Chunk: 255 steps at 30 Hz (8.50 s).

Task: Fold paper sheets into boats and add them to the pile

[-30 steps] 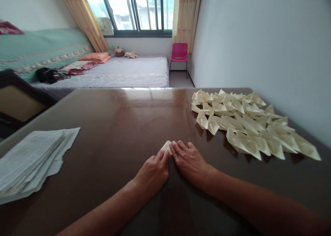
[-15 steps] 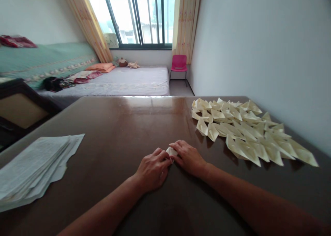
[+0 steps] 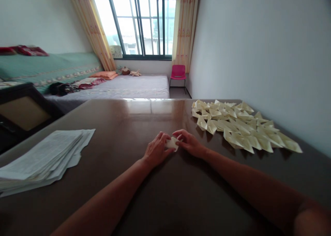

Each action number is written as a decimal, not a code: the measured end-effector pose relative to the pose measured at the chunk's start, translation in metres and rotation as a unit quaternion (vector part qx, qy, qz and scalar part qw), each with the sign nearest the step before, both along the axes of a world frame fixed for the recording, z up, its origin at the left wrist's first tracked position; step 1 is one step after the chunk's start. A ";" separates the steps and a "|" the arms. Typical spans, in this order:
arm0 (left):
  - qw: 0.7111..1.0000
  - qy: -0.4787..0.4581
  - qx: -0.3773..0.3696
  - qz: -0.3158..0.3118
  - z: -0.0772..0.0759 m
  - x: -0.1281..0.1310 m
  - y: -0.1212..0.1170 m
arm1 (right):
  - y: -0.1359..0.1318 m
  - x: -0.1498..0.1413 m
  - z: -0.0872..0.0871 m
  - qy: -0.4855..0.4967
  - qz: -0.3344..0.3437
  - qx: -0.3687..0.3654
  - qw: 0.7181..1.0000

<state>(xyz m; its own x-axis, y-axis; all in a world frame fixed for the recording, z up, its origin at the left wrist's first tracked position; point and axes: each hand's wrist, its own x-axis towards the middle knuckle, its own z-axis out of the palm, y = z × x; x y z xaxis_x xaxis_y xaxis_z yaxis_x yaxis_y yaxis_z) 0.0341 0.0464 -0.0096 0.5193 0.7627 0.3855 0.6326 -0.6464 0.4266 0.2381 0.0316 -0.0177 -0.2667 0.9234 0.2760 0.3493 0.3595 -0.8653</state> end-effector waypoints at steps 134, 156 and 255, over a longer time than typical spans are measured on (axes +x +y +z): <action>0.986 -0.114 -0.066 -0.106 -0.013 -0.009 0.028 | -0.011 -0.005 0.001 -0.102 -0.071 0.113 0.986; 0.978 -0.158 -0.128 -0.054 -0.008 -0.012 0.030 | -0.004 0.001 -0.006 0.030 -0.090 0.015 0.995; 0.981 -0.120 -0.074 -0.131 -0.015 -0.008 0.024 | -0.010 0.050 0.007 -0.157 -0.067 0.078 0.982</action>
